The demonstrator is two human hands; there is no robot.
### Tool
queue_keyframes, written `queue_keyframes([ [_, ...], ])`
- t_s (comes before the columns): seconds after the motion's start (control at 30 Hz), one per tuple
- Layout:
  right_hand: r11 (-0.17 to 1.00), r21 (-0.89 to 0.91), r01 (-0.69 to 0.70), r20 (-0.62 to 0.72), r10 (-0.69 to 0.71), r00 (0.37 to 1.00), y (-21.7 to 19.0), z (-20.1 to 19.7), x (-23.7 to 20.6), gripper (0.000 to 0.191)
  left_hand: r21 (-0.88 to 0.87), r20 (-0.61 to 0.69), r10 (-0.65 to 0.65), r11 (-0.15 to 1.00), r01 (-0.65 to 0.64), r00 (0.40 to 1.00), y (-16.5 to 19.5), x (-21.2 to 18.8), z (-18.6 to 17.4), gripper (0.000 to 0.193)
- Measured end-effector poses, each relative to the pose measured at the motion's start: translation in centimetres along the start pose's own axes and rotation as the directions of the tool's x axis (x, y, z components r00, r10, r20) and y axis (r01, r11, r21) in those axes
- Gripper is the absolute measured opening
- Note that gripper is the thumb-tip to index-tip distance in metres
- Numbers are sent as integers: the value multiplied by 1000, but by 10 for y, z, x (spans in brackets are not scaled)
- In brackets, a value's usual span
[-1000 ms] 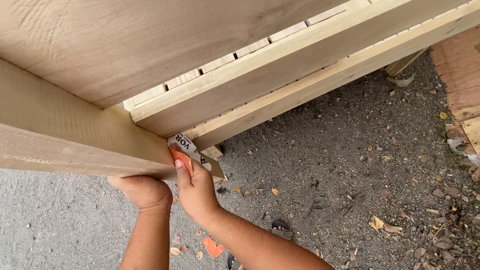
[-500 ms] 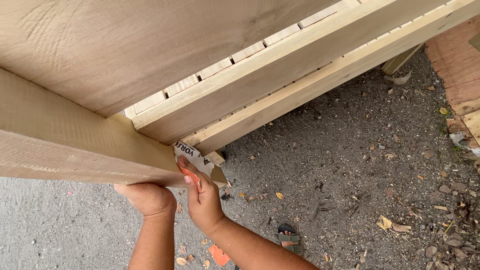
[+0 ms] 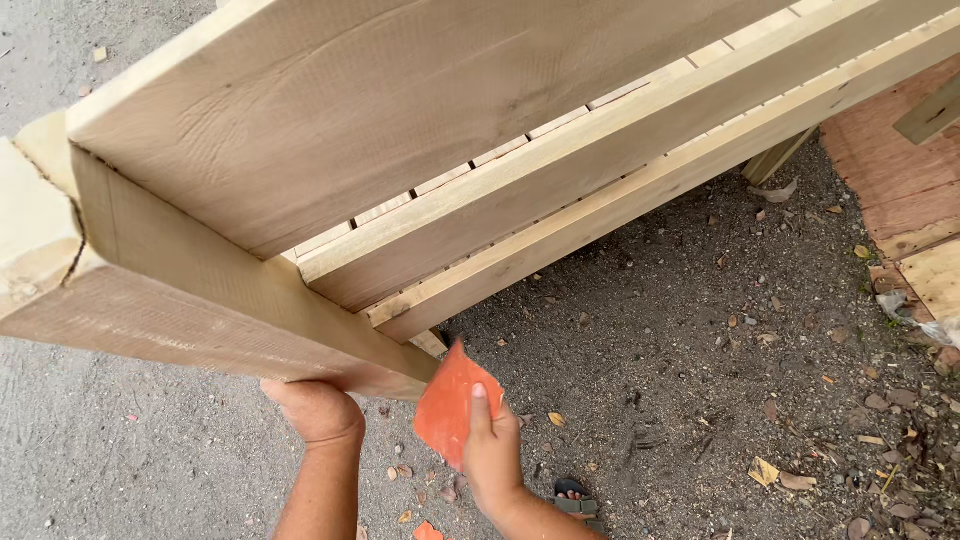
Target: The person sands a wooden bed frame outdoors using sheets of sandpaper held by hand. They rub the sandpaper along the headboard panel, then work over the corner posts, edges, and legs of the frame, moving around the furniture to sand different surfaces.
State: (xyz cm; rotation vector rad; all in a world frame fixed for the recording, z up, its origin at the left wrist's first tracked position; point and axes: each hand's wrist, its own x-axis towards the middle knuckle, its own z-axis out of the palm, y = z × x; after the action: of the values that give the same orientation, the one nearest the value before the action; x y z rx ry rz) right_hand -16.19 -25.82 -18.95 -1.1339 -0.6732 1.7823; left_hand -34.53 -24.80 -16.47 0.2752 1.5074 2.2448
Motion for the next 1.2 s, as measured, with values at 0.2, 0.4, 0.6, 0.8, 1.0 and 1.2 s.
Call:
queue_keyframes([
  [0.2,743,-3,669,119,-664,738,-74,49,5,46,4,31,-11,1000,11,999,4,2,6,62],
  [0.4,663,-149,733,375,-648,663,-116,158,-28,40,-105,392,-61,988,111,918,21,2,10,63],
  [0.6,865,-1,502,467,-443,765,-118,139,-37,37,126,413,84,981,-148,907,51,-15,27,53],
  [0.8,898,-171,406,453,-294,841,-117,153,-22,38,105,401,157,971,-216,902,58,-26,32,43],
  [1.0,844,-73,531,506,-428,749,-90,116,-24,40,327,253,127,922,-208,959,38,-14,19,48],
  [1.2,866,-199,459,392,-359,847,-71,113,-19,39,445,182,-87,896,-3,979,31,-6,6,53],
])
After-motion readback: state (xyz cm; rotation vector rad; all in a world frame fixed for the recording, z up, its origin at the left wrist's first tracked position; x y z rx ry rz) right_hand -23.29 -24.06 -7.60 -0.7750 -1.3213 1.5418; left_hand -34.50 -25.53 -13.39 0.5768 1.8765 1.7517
